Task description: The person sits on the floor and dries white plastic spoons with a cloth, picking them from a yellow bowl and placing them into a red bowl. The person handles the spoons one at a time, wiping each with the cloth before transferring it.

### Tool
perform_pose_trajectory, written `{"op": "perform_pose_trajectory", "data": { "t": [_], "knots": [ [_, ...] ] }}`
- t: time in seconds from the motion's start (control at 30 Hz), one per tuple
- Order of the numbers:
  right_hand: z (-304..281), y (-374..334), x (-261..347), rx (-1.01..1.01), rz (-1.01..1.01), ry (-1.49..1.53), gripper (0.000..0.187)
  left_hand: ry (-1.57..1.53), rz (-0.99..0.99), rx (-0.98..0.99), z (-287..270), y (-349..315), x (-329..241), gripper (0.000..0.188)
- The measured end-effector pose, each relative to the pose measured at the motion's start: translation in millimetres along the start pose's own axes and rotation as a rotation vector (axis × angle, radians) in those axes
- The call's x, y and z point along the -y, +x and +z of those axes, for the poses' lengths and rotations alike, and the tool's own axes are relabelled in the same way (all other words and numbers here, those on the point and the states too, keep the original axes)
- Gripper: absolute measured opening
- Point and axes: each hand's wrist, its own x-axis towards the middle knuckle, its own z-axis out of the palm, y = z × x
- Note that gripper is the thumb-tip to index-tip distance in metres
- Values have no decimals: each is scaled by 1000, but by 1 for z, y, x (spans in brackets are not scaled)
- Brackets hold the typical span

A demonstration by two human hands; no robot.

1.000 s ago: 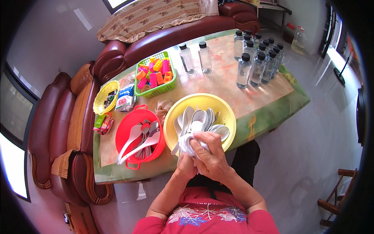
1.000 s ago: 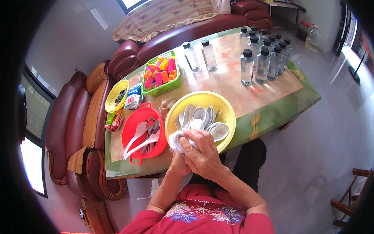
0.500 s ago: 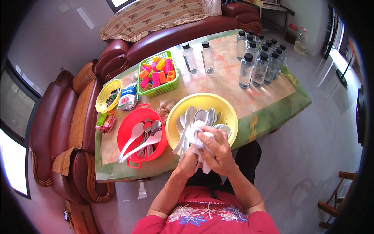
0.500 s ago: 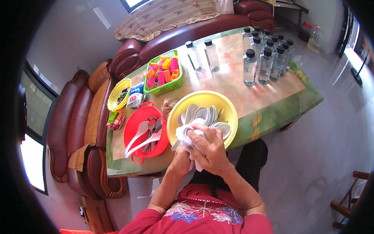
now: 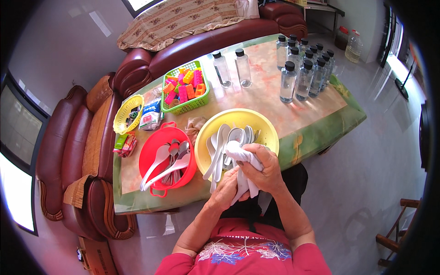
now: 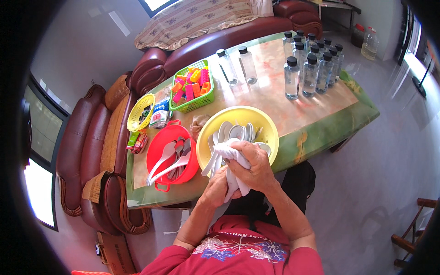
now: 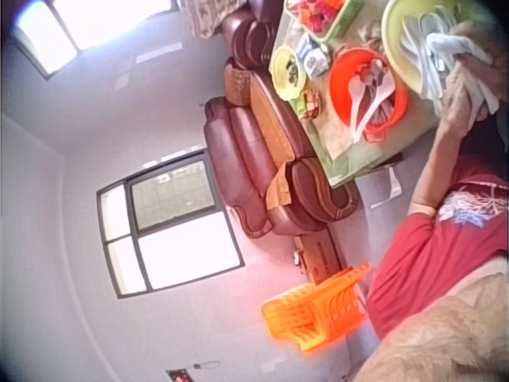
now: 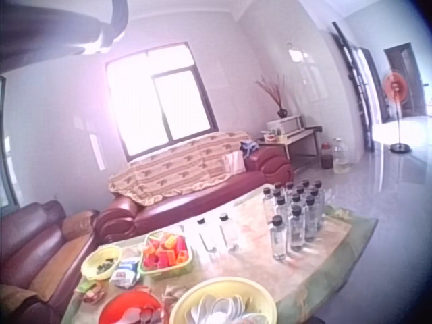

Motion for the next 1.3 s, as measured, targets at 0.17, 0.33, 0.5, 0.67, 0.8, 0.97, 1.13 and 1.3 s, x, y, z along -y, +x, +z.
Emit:
{"op": "perform_pose_trajectory", "data": {
  "t": [0.17,0.33,0.5,0.67,0.8,0.97,1.13,1.3],
  "knots": [
    [2,6,4,-58,208,31,23,52,89,-97,3,-8,-7,37],
    [6,15,-5,-167,282,115,21,460,300,-167,-7,-11,6,25],
    [20,1,-12,-124,53,-111,32,-111,267,-281,-11,-2,2,23],
    [35,-32,6,-26,-146,-448,38,-457,409,-257,-25,6,14,28],
    [39,-44,7,-26,-227,-556,35,-511,398,-221,-29,6,17,38],
    [30,-19,1,-218,-94,-391,36,-417,314,-315,-14,1,10,42],
    [28,-8,-16,-343,126,-267,30,-474,201,-249,-1,0,3,42],
    [44,-20,-3,-190,-38,-487,41,-365,313,-319,-4,13,13,46]
  ]
}}
